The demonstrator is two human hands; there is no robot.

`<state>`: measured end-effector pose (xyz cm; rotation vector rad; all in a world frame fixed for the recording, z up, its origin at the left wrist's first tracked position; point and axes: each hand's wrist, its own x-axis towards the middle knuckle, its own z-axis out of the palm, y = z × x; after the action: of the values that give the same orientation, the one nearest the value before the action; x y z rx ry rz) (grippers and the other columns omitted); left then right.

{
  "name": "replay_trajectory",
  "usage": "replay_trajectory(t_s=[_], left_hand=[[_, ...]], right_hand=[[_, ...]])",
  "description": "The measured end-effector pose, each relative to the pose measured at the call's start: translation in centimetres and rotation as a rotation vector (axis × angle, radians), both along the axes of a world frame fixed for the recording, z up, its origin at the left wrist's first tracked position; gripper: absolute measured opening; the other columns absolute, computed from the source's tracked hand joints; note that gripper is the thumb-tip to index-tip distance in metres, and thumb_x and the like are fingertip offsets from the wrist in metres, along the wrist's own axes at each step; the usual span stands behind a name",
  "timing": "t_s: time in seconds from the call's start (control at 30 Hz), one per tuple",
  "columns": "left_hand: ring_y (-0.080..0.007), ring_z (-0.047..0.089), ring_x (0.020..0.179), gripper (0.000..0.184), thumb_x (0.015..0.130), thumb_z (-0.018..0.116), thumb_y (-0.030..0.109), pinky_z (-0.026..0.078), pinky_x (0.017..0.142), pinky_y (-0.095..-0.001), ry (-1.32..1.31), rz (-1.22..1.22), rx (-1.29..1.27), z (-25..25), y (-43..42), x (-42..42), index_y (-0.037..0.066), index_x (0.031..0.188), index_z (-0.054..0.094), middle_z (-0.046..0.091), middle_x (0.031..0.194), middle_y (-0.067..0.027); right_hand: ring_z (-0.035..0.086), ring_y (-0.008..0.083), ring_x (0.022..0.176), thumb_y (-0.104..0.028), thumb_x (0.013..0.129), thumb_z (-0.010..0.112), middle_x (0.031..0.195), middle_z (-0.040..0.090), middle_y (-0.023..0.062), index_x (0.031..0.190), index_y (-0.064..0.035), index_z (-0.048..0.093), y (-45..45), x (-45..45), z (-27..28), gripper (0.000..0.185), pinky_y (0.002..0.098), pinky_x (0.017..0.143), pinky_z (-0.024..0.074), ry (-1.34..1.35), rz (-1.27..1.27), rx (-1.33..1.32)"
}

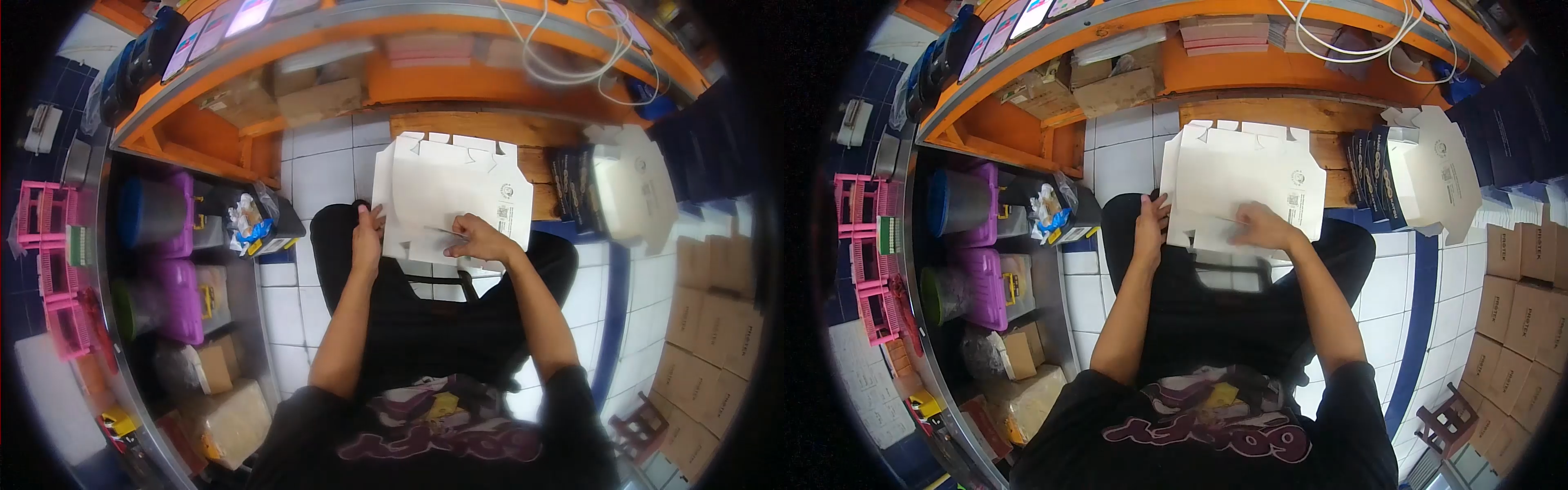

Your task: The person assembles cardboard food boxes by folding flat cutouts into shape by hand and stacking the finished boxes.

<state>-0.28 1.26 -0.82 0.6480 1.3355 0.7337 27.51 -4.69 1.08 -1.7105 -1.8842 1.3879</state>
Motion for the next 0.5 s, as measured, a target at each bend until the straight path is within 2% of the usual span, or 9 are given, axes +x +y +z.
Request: replay_trajectory(t_s=[0.13,0.2,0.23,0.27,0.33,0.37,0.4,0.47,0.5], left_hand=[[-0.0326,0.056,0.13,0.066,0.092,0.055,0.001,0.049,0.1,-0.037,0.028,-0.059,0.213,0.1,-0.5,-0.4,0.005,0.156,0.039,0.054,0.146,-0.02],[-0.0341,0.053,0.134,0.067,0.083,0.05,-0.009,0.042,0.111,-0.0381,0.449,-0.383,0.577,0.6,-1.1,-0.9,0.006,0.148,0.051,0.051,0.148,-0.0236],[-0.0375,0.06,0.123,0.069,0.077,0.052,-0.012,0.046,0.106,-0.0406,0.533,-0.435,0.746,1.0,-0.9,-0.8,0.007,0.144,0.056,0.058,0.138,-0.0253],[-0.0375,0.06,0.123,0.069,0.077,0.052,-0.012,0.046,0.106,-0.0406,0.533,-0.433,0.745,1.0,-0.8,-0.7,0.007,0.144,0.056,0.058,0.138,-0.0253],[-0.0389,0.066,0.111,0.056,0.081,0.052,-0.009,0.052,0.099,-0.0438,0.57,-0.448,0.491,0.2,-0.6,-0.6,0.004,0.135,0.062,0.066,0.124,-0.0243],[-0.0389,0.066,0.111,0.056,0.081,0.052,-0.009,0.052,0.099,-0.0438,0.565,-0.451,0.491,-0.3,-0.6,-0.5,0.004,0.135,0.062,0.066,0.124,-0.0243],[-0.0406,0.067,0.107,0.049,0.084,0.053,-0.006,0.053,0.096,-0.0456,0.63,-0.385,0.518,-1.1,-0.4,-0.6,0.003,0.131,0.064,0.068,0.119,-0.0245],[-0.0423,0.068,0.104,0.042,0.086,0.054,-0.003,0.054,0.094,-0.0474,0.693,-0.323,0.546,-2.2,-0.4,-0.4,0.001,0.127,0.066,0.07,0.114,-0.0248],[-0.043,0.068,0.105,0.039,0.089,0.055,0.001,0.054,0.093,-0.0477,0.755,-0.366,0.58,-2.0,-0.4,-0.2,0.0,0.126,0.066,0.069,0.114,-0.026]], right_hand=[[0.061,0.0223,0.097,-0.029,0.083,0.083,0.097,0.065,0.0113,0.091,-0.0023,0.067,-0.8,1.0,-1.9,0.032,0.0359,0.092,0.0499,0.292,-0.184,-0.017],[0.062,0.0182,0.099,-0.026,0.084,0.083,0.096,0.068,0.0097,0.091,-0.0023,0.066,-1.2,1.6,-2.4,0.029,0.035,0.095,0.0501,0.476,-0.355,-0.099],[0.064,0.0204,0.106,-0.026,0.083,0.084,0.104,0.069,0.0125,0.097,-0.0025,0.068,-1.4,1.7,-2.4,0.031,0.0356,0.099,0.0499,0.434,-0.359,-0.146],[0.064,0.0204,0.106,-0.026,0.083,0.084,0.104,0.069,0.0125,0.097,-0.0025,0.068,-1.7,1.7,-2.5,0.031,0.0356,0.099,0.0499,0.433,-0.357,-0.147],[0.062,0.025,0.119,-0.023,0.083,0.086,0.113,0.067,0.015,0.115,-0.0032,0.066,-2.3,0.4,0.5,0.043,0.0375,0.103,0.0484,0.187,-0.161,0.072],[0.055,0.0336,0.129,-0.033,0.08,0.087,0.127,0.062,0.0199,0.125,-0.0062,0.065,-2.6,0.0,-0.1,0.057,0.0479,0.11,0.0426,0.076,-0.066,0.187],[0.055,0.0336,0.129,-0.033,0.08,0.087,0.127,0.062,0.0199,0.125,-0.0062,0.065,-3.1,-1.1,0.2,0.057,0.0479,0.11,0.0426,0.073,-0.073,0.186],[0.046,0.038,0.136,-0.04,0.078,0.085,0.138,0.054,0.0185,0.126,-0.0106,0.065,-4.3,-4.0,1.1,0.06,0.0565,0.113,0.0371,-0.334,-0.045,0.328],[0.044,0.0394,0.138,-0.046,0.077,0.085,0.145,0.05,0.0176,0.128,-0.0142,0.065,-4.4,-4.5,0.6,0.063,0.0611,0.111,0.0362,-0.407,-0.032,0.325]])
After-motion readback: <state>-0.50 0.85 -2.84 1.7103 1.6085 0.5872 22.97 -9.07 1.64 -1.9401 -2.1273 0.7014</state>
